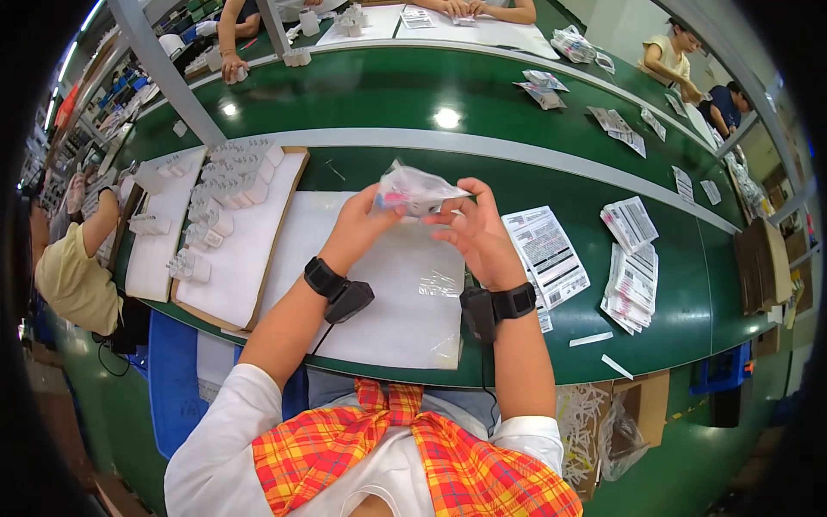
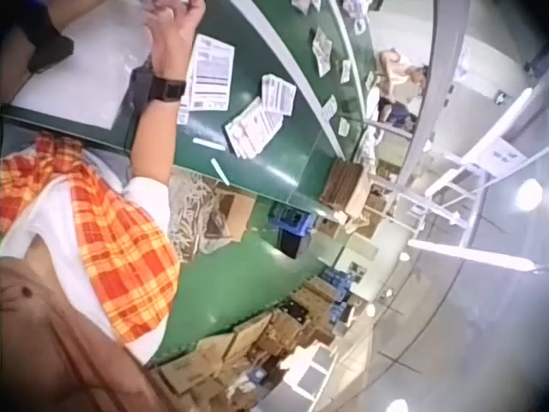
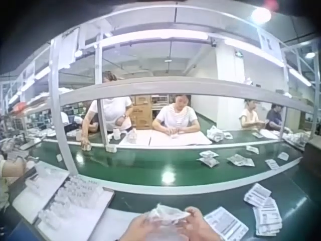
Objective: The person packages chargers by hand, picking up a charger from a tray, sliding it into a plastic pouch, and folding the pouch closed before placing it on a stack.
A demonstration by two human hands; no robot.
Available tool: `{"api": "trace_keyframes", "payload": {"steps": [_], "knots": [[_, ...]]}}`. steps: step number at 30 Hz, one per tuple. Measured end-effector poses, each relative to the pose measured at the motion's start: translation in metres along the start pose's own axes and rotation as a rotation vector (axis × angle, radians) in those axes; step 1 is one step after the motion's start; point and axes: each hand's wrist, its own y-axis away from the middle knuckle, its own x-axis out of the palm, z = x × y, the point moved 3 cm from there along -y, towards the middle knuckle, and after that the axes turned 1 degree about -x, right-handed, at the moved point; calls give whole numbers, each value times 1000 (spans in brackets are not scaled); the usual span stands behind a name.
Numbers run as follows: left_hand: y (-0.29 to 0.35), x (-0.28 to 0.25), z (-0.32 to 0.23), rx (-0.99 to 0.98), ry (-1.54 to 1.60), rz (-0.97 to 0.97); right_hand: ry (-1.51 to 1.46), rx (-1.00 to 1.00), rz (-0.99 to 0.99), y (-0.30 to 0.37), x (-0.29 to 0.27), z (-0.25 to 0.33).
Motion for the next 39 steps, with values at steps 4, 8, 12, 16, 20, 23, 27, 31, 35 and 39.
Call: {"api": "trace_keyframes", "payload": {"steps": [4, 8, 12, 16, 20, 23, 27, 31, 35, 39], "knots": [[1, 8, 17, -130, 86, 20, 880, 180, -226, 0, -2, -18], [6, 19, 20, -181, 260, -20, 874, 322, -267, -9, -11, -30], [-5, 8, 37, -150, 278, -41, 615, 211, -327, -7, -5, -19], [-9, 4, 24, 45, 30, -115, 613, 114, -304, -13, -17, -20], [-10, -8, 11, 156, -289, 9, 534, 43, -148, -17, -40, -29], [8, -18, 20, 218, -507, 337, 1190, -129, 179, 4, -20, -7], [21, -10, 12, 248, -702, 474, 1415, -131, 337, 20, 30, 0], [29, 6, 5, 250, -809, 403, 1414, 18, 305, 16, 53, -28], [31, 6, 3, 265, -854, 395, 1490, -24, 281, 18, 50, -37], [32, 4, 5, 300, -856, 385, 1539, -16, 285, 16, 51, -41]]}}
